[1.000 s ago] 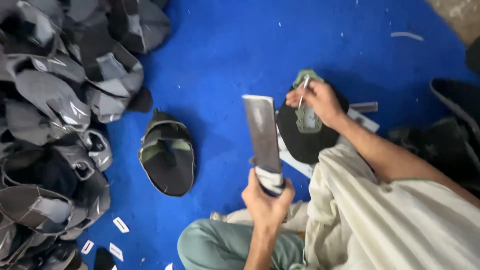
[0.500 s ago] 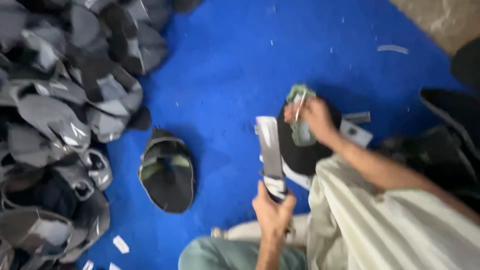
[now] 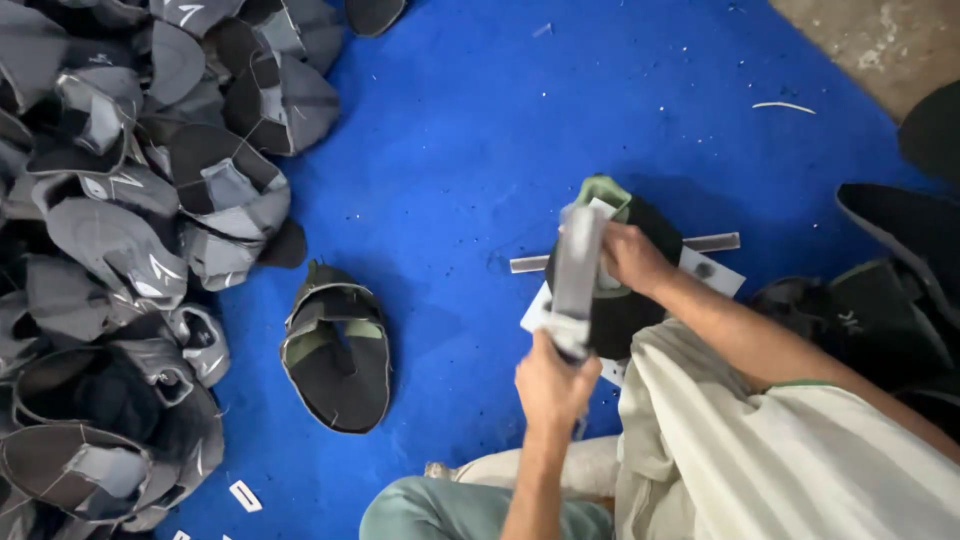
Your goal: The person sits on a blue mat in a workshop surrounded by piles of fabric shoe uppers. They hold an upper in one hand and use a large flat blade to trim excess material from the edge, then place the trimmed upper onto a pile and pick up the next one, repeating the trimming cycle.
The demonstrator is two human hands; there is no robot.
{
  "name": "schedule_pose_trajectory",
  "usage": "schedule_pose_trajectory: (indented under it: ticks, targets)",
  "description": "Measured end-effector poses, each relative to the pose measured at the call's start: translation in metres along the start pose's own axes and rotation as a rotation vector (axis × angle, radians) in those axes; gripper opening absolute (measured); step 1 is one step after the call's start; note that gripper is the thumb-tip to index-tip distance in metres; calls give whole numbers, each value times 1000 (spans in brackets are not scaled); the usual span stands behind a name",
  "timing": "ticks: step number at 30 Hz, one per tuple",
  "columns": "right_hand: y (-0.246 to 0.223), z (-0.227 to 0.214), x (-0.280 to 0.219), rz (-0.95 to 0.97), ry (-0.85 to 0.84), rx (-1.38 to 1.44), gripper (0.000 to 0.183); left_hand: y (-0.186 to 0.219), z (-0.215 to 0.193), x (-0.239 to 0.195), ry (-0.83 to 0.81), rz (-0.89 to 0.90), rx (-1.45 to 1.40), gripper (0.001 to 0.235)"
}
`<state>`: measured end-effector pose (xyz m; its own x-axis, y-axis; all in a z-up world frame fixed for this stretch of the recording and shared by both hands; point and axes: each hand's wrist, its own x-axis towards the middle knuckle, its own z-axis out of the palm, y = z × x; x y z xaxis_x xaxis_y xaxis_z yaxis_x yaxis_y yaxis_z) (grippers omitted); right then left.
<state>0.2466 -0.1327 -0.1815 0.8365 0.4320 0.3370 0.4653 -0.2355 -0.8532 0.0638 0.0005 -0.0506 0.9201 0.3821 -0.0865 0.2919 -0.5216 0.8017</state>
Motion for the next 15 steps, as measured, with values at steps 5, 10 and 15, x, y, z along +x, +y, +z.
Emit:
schedule_pose_trajectory:
  ticks: [5, 10, 15]
  targets:
    - [16, -5, 35, 459, 139, 643, 14, 38, -32, -17, 23, -198, -89, 39]
    - [10, -4, 42, 410, 88, 454, 15, 106, -95, -17, 173, 242, 121, 45]
    - [-13, -7, 25, 121, 63, 176, 12, 65, -45, 25, 304, 714, -564, 37]
